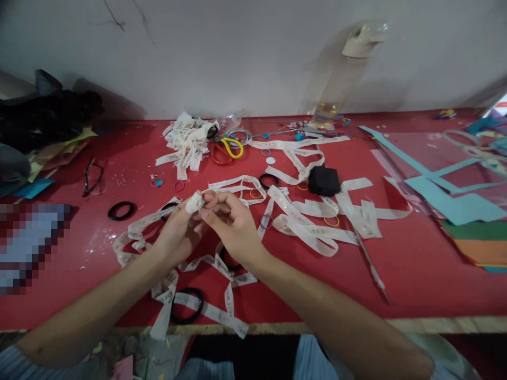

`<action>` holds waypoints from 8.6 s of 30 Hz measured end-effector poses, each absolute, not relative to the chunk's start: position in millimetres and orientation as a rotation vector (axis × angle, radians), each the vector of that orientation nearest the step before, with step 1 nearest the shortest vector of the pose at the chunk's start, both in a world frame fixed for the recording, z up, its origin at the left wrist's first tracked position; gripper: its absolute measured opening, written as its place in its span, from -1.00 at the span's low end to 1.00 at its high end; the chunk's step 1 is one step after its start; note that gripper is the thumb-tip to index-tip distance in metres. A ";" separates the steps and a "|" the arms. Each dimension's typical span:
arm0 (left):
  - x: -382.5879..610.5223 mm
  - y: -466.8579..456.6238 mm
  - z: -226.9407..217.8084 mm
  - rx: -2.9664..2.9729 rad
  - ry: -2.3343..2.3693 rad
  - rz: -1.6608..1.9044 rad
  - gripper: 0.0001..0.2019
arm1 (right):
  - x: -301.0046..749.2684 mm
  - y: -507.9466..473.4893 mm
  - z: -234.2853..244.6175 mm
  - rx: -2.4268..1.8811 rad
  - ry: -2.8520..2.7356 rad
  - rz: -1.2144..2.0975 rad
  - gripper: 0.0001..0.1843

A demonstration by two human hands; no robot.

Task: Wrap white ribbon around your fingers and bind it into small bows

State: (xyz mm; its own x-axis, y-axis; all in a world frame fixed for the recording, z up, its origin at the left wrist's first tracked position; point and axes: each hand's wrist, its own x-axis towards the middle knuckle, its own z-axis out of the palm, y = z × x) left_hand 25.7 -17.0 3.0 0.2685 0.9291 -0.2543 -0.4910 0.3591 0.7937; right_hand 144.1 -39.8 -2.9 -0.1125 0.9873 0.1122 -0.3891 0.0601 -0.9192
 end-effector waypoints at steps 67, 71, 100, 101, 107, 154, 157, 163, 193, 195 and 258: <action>-6.9 11.1 20.0 1.788 0.963 0.676 -0.80 | 170.9 -27.3 -4.9 -0.792 -1.002 1.462 -0.73; -7.2 10.8 21.1 1.708 0.904 0.692 -0.81 | 170.8 -26.4 -4.1 -0.820 -0.953 1.440 -0.73; 24.4 -16.9 12.0 0.756 0.714 1.078 -0.79 | 154.1 -42.0 -3.3 -0.966 -1.611 1.134 -0.78; 22.9 -15.9 13.0 0.789 0.702 1.067 -0.79 | 154.1 -42.1 -3.5 -0.966 -1.616 1.133 -0.80; 9.5 -8.0 13.6 1.108 0.692 0.999 -0.82 | 155.0 -42.7 -3.2 -0.981 -1.580 1.017 -0.81; 6.7 -9.2 0.8 2.435 1.319 1.296 -0.86 | 148.9 -38.6 -8.1 -1.228 -1.833 -0.184 -0.87; 8.2 -10.5 -0.4 2.416 1.295 1.309 -0.88 | 146.5 -37.0 -7.0 -1.219 -1.815 -0.147 -0.82; 7.5 -10.3 0.2 2.386 1.224 1.331 -0.89 | 149.3 -36.8 -5.6 -1.162 -1.816 -0.159 -0.81; 5.9 -1.6 10.7 1.944 1.253 1.142 -0.71 | 154.5 -39.3 -10.3 -1.127 -1.788 0.188 -0.91; 5.1 0.7 12.3 1.758 1.279 1.132 -0.73 | 161.1 -33.8 -8.2 -1.168 -1.771 0.189 -0.88; 6.2 6.0 6.3 1.284 1.010 1.164 -0.86 | 199.5 -16.3 20.4 -2.148 -2.233 -0.148 -0.77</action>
